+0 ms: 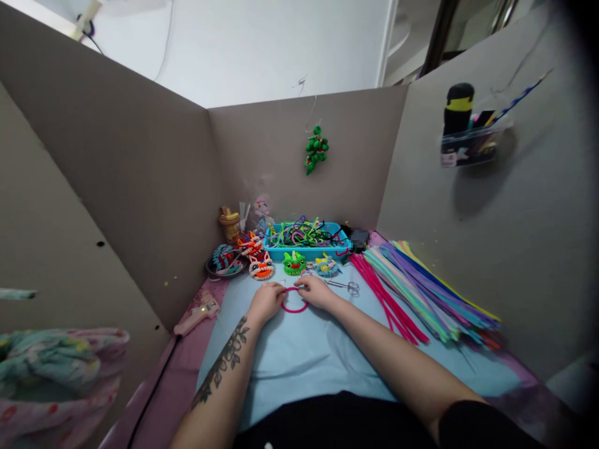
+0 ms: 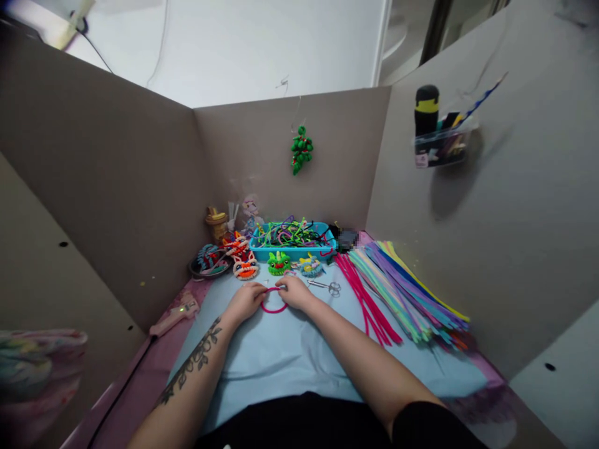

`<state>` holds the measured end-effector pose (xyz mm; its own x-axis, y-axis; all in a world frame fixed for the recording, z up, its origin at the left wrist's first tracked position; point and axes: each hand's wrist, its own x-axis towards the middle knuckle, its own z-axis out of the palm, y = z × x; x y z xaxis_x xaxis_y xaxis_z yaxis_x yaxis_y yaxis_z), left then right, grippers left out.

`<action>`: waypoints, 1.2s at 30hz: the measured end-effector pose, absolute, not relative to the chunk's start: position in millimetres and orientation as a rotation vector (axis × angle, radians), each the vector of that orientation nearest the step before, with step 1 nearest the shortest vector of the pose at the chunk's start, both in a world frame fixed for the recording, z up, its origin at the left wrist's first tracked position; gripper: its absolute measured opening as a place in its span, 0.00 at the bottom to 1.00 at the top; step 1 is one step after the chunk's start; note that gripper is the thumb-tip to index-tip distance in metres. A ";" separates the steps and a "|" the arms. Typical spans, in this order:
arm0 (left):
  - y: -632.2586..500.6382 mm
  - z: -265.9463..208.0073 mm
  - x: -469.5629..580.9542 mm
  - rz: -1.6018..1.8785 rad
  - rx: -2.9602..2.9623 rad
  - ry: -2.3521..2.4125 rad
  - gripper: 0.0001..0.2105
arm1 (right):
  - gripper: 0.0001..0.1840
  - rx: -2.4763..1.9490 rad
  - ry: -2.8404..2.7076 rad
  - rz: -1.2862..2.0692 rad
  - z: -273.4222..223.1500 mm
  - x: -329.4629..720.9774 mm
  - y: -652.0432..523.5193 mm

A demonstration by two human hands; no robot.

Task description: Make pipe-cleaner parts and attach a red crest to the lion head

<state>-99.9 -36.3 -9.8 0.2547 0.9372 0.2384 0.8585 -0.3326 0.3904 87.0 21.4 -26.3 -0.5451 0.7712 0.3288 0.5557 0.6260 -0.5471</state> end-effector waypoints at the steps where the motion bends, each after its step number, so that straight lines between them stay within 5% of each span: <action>1: -38.0 -10.3 -99.3 0.635 2.356 1.700 0.12 | 0.16 -1.007 -2.337 0.496 -26.9 86.7 19.7; 8: -45.5 -14.1 -99.5 0.530 2.463 1.744 0.12 | 0.16 -0.887 -2.573 0.388 -33.6 95.4 11.5; 22: -52.5 -11.2 -96.7 0.481 2.537 1.786 0.27 | 0.38 -0.994 -2.675 0.282 -24.1 102.2 3.1; 28: -49.8 -12.3 -101.4 0.610 2.478 1.778 0.24 | 0.22 -1.377 -2.272 0.120 -0.1 135.7 16.4; 36: -45.6 -14.9 -100.7 0.827 2.432 1.670 0.19 | 0.21 -2.179 -1.732 0.057 -6.1 226.9 28.7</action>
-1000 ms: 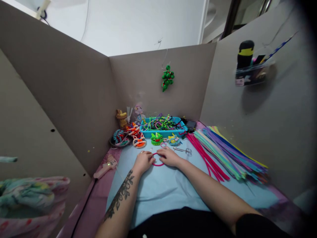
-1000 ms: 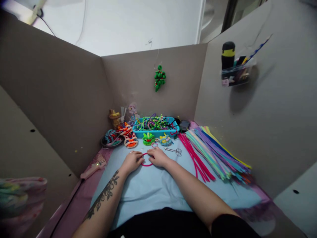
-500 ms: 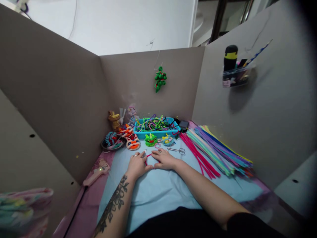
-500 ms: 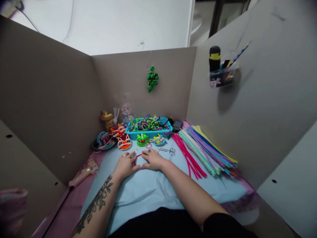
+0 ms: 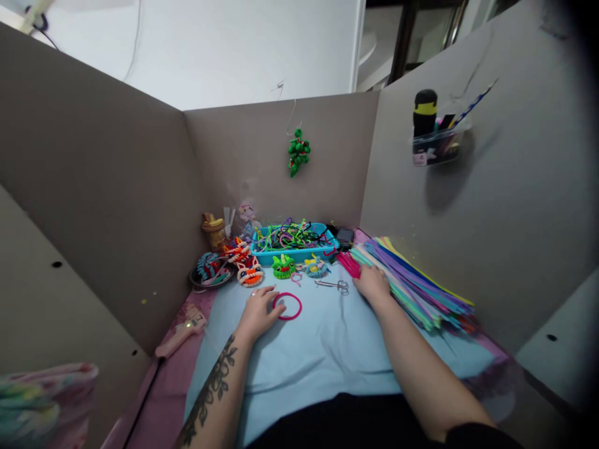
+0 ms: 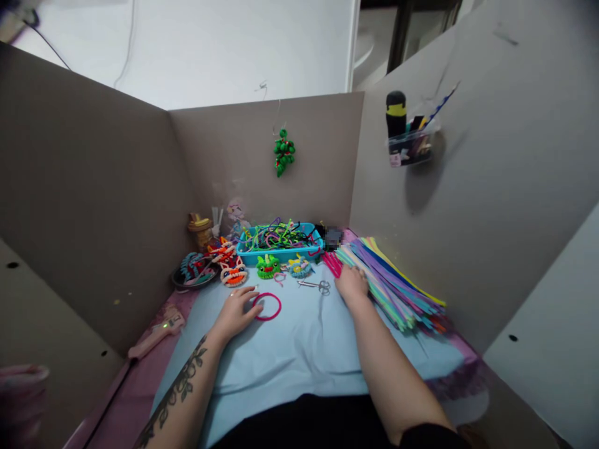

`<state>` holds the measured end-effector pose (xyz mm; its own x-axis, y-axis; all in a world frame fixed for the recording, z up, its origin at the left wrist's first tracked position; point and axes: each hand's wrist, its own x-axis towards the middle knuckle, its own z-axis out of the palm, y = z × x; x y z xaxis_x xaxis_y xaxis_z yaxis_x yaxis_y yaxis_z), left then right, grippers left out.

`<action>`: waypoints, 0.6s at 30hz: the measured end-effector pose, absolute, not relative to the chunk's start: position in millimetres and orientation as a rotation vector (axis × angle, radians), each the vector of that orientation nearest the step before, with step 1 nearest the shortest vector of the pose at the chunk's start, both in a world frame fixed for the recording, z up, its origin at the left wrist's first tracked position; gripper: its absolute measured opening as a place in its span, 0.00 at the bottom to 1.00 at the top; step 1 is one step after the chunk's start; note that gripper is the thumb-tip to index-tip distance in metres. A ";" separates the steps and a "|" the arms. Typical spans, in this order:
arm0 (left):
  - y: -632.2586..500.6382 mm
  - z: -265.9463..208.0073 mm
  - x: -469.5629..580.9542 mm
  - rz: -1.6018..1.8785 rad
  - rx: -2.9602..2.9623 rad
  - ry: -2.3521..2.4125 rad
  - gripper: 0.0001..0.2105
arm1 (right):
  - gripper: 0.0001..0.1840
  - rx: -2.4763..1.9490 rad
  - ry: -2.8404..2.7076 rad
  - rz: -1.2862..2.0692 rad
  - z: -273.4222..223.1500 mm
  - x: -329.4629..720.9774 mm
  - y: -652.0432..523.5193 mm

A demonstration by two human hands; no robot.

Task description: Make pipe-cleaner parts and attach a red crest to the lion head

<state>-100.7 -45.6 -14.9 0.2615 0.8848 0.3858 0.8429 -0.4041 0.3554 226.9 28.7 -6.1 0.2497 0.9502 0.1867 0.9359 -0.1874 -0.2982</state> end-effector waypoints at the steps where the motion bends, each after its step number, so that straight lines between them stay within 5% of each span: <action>1: -45.0 -15.2 -100.8 0.855 2.422 1.663 0.18 | 0.21 -2.227 -1.727 0.071 -8.9 230.9 28.8; 18: -46.7 -11.4 -102.1 1.071 2.300 1.638 0.11 | 0.17 -2.268 -1.765 0.168 -17.6 233.8 31.6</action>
